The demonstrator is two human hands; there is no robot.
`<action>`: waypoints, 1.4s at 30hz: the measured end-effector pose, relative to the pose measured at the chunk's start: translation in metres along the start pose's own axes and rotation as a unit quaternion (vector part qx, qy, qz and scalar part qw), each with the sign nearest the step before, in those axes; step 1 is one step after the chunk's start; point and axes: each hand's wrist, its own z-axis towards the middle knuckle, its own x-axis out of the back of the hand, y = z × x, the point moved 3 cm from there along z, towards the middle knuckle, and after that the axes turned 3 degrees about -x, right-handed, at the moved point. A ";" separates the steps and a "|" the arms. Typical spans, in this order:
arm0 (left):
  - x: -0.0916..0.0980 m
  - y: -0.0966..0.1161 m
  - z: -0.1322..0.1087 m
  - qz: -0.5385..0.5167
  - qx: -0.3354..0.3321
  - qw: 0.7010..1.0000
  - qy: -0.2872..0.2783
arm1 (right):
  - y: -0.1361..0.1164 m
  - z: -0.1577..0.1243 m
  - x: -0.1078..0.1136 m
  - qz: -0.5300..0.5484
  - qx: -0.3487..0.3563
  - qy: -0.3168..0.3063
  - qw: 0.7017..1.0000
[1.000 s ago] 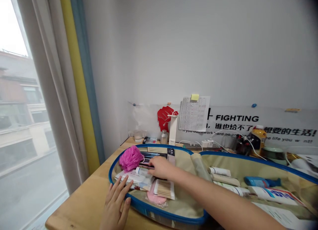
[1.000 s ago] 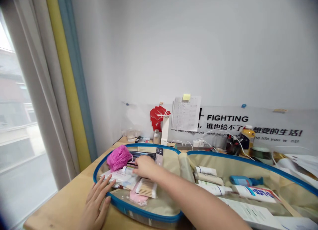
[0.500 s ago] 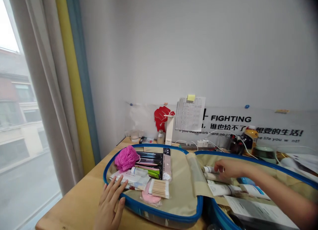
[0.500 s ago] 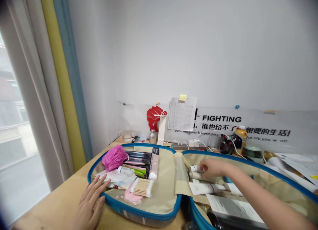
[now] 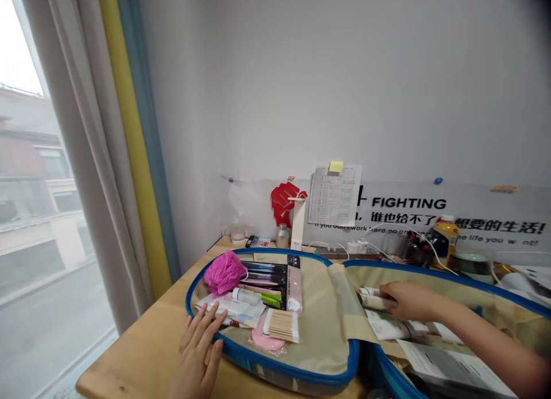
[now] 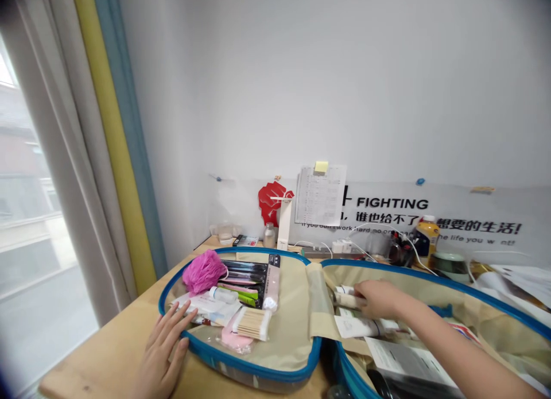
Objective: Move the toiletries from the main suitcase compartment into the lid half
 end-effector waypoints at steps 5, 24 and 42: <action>0.000 0.001 0.001 -0.007 -0.006 1.000 0.010 | -0.011 -0.009 0.048 0.024 -0.004 0.034 0.999; -0.004 -0.003 -0.001 0.008 -0.007 1.000 -0.001 | -0.289 0.044 -0.014 -0.037 0.201 0.022 0.979; -0.001 0.000 0.000 -0.001 0.005 1.000 0.002 | -0.002 0.040 0.014 0.019 0.043 -0.046 0.998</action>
